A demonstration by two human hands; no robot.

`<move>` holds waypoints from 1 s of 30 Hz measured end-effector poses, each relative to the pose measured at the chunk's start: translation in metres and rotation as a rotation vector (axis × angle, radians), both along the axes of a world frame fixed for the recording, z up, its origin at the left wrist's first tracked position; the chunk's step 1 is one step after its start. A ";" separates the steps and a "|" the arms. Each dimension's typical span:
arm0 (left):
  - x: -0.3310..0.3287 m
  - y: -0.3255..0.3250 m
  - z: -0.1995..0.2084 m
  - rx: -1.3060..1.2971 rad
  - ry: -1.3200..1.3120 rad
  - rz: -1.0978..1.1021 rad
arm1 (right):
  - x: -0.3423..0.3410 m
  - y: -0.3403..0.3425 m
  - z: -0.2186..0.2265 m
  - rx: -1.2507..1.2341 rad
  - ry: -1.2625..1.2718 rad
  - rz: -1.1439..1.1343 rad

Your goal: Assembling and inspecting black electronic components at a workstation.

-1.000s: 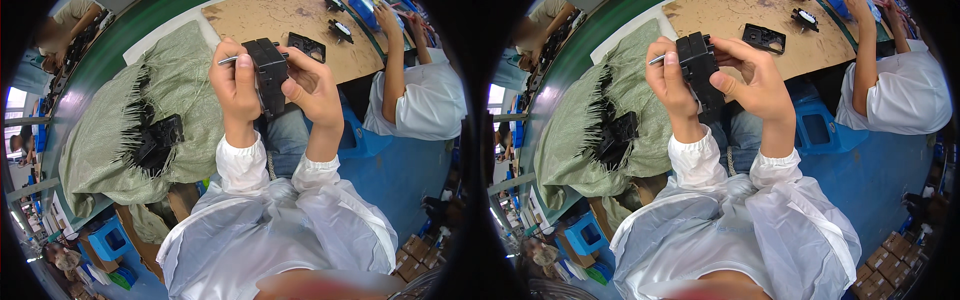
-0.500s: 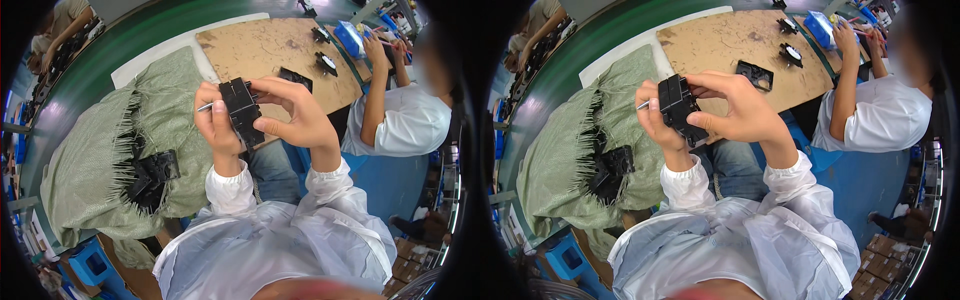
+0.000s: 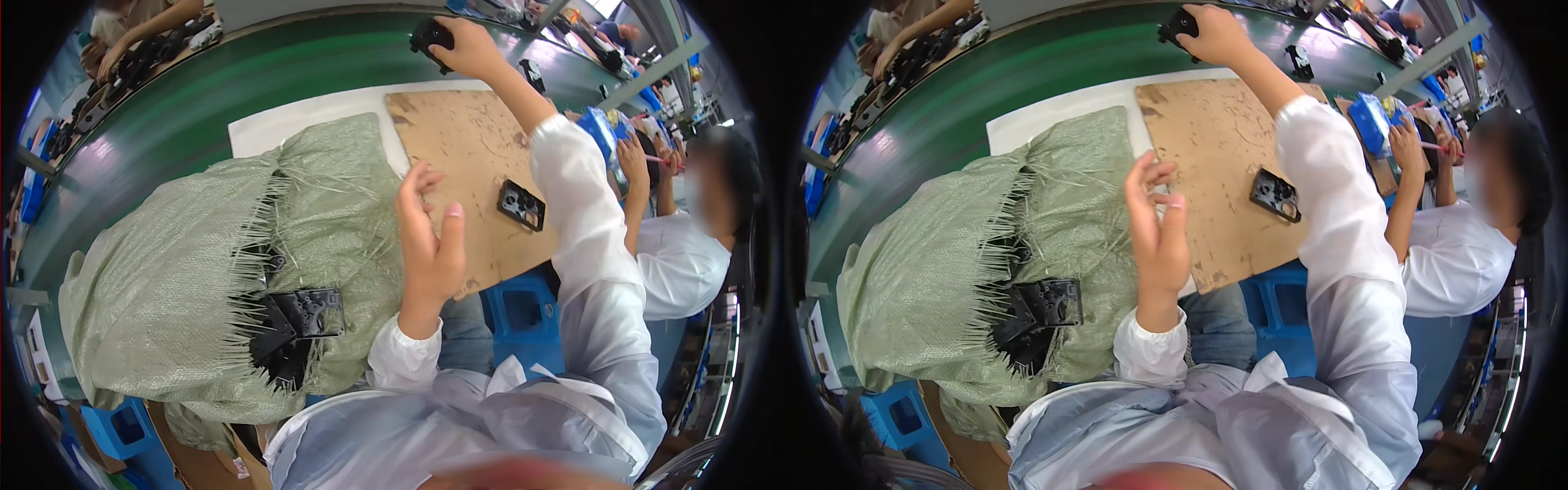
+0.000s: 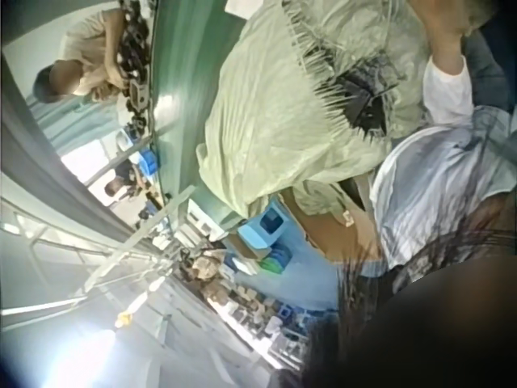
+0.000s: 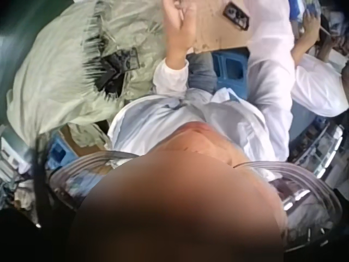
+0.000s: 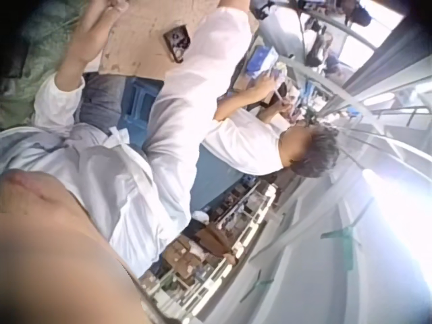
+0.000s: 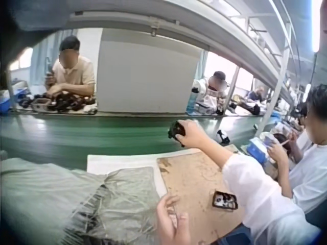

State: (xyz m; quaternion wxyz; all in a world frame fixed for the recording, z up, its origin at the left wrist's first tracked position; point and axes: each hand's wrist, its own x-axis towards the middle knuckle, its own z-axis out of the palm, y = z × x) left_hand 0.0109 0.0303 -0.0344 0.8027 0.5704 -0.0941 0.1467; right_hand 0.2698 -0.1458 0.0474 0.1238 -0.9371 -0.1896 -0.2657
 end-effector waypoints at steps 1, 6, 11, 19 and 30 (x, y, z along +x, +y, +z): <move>-0.001 0.001 0.000 0.017 0.023 -0.043 | 0.021 -0.003 -0.008 -0.142 0.063 -0.037; -0.003 -0.002 0.005 0.111 -0.019 0.008 | 0.074 -0.016 -0.051 -0.399 0.336 -0.198; -0.001 -0.004 0.008 0.130 -0.003 -0.036 | 0.069 -0.045 -0.035 -0.241 0.267 -0.074; 0.002 -0.005 0.008 0.155 0.029 -0.070 | -0.187 -0.065 0.015 -0.316 0.658 -0.004; -0.020 -0.059 0.022 0.518 -0.055 0.010 | -0.340 -0.126 -0.066 0.470 0.169 -0.214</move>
